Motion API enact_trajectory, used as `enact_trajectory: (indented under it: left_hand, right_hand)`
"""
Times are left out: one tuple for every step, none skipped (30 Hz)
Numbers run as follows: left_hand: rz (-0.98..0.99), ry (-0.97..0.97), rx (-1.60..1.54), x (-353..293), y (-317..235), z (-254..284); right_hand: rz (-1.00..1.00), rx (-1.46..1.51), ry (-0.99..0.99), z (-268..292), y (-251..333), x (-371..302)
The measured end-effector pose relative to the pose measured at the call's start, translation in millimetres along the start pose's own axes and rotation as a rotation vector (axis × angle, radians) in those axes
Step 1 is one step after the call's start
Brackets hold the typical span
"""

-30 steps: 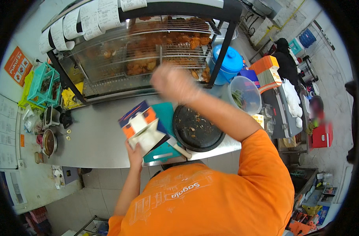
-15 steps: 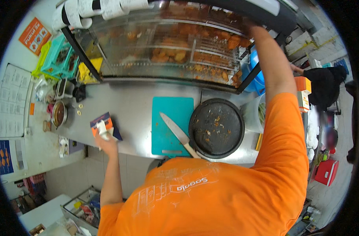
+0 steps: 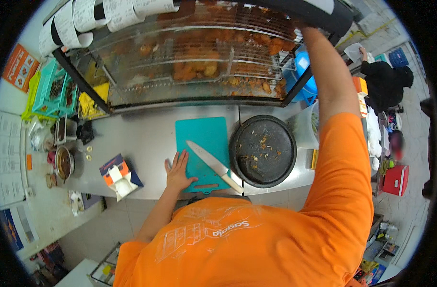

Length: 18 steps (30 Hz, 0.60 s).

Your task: The person assembles multiple food orders by placing fried chicken, rice, and vegetables into takeaway boxes. They use a knife to cut chicken, a ladle to add sauce, and tongs to transfer items from a heated display case into boxes, then place the completed boxes on a counter.

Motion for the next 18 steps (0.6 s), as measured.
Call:
enact_trajectory:
  left_hand:
    - [-0.016, -0.024, 0.001, 1, 10, 7]
    - [-0.007, -0.03, -0.001, 2, 19, 10]
    - [-0.017, -0.054, 0.004, 4, 25, 16]
    - [-0.005, -0.044, 0.013, 2, 35, 19]
    - [0.023, -0.008, 0.025, 3, 46, 21]
    - [-0.003, -0.027, 0.03, 4, 51, 27]
    - [-0.008, -0.018, 0.034, 2, 57, 29]
    - [0.003, 0.011, 0.035, 0, 64, 28]
    - [-0.042, -0.011, 0.031, -2, 67, 31]
    - [-0.067, -0.008, 0.023, -3, 71, 31]
    - [-0.086, -0.017, 0.008, -5, 76, 32]
    - [-0.101, -0.024, -0.014, -7, 81, 32]
    - [-0.12, -0.038, -0.04, -9, 85, 33]
    - [-0.153, -0.075, -0.079, -8, 87, 37]
    - [-0.141, -0.067, -0.099, -7, 92, 36]
    - [-0.141, -0.069, -0.127, -7, 95, 37]
    - [-0.137, -0.065, -0.156, -6, 98, 38]
    - [-0.148, -0.084, -0.177, -6, 98, 41]
  right_hand:
    - [-0.011, -0.01, 0.008, 0, -5, 1]
    - [-0.023, -0.014, 0.005, 0, -8, 2]
    - [-0.033, -0.019, 0.002, 2, -11, 3]
    - [-0.046, -0.019, -0.007, 5, -12, 3]
    - [-0.057, -0.02, -0.019, 9, -12, 0]
    - [-0.067, -0.025, -0.045, 15, -9, -6]
    - [-0.071, -0.025, -0.09, 25, -6, -17]
    - [-0.061, -0.036, -0.17, 39, 3, -31]
    - [-0.051, -0.037, -0.309, 59, 12, -55]
    - [-0.109, 0.001, -0.333, 69, 18, -86]
    - [-0.289, 0.115, 0.019, 49, 10, -115]
    - [-0.129, 0.311, -0.445, 94, 37, -169]
    - [-0.035, 0.41, -0.626, 118, 60, -217]
    - [0.064, 0.448, -0.638, 131, 86, -258]
    - [0.055, 0.486, -0.57, 133, 114, -297]
    - [0.076, 0.581, -0.451, 129, 146, -332]
    - [0.156, 0.672, -0.295, 122, 186, -363]
    - [0.193, 0.727, -0.023, 102, 231, -393]
Point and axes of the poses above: each hand's wrist, its own x-axis towards the middle knuckle, its own z-axis out of the back of the hand, y = z × x, the point moved 9 cm from there along x, towards the middle knuckle, and after that the axes turned 11 degrees about -x, right-handed, at the moved point
